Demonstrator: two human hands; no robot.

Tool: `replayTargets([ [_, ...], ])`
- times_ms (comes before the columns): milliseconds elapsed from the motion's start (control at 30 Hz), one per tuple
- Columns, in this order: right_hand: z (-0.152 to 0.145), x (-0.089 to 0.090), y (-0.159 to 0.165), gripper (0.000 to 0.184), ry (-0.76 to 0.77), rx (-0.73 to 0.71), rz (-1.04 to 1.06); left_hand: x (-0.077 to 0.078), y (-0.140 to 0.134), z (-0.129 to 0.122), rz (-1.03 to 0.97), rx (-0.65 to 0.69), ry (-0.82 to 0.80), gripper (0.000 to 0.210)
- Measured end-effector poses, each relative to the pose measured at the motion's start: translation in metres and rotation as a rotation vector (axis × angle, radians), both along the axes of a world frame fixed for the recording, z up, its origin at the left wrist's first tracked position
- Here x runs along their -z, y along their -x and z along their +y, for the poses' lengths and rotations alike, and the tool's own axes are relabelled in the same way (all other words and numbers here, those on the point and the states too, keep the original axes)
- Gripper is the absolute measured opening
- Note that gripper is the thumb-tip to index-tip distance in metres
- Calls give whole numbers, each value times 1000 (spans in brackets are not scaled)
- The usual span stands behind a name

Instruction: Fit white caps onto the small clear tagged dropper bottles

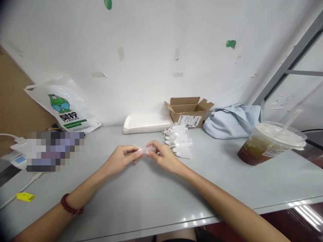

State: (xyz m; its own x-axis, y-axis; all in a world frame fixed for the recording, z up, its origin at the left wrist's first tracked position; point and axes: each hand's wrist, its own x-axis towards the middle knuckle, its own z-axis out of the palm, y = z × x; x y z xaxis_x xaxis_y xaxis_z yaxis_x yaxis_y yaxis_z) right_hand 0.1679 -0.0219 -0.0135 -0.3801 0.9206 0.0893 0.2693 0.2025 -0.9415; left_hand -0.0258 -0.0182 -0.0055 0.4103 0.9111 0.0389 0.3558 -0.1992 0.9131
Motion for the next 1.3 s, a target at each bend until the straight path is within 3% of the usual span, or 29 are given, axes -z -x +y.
replayTargets([
  [67, 0, 3, 0, 24, -107, 26, -46, 0, 2, 2, 3, 3, 86, 42],
  [167, -1, 6, 1, 25, -128, 58, -48, 4, 2, 4, -17, 57, 183, 45],
  [333, -6, 4, 3, 26, -201, 41, -42, 7, 0, 1, -62, 104, 169, 33],
  [433, -8, 2, 4, 25, -245, 3, -47, 3, 1, 1, -32, 173, 190, 37],
  [667, -5, 6, 3, 31, -252, 27, -83, -2, 5, 2, -106, 123, 291, 48],
  [767, -5, 6, 1, 33, -210, 43, -39, -4, 0, -3, -55, 113, 131, 44],
  [967, -5, 5, 2, 40, -4, 69, 132, -1, -9, -14, 143, 65, -409, 36],
  [1033, -4, 4, 3, 41, 56, 72, 203, 0, -9, -14, 161, 44, -487, 32],
  [1100, -4, 3, 4, 41, 84, 80, 254, 0, -8, -12, 154, 26, -443, 28],
  [1167, -4, 2, 5, 42, 76, 83, 258, -1, -7, -10, 130, 33, -297, 33],
  [1300, -6, 3, 4, 40, -45, 90, 95, 0, -5, -6, 44, 57, -23, 45],
])
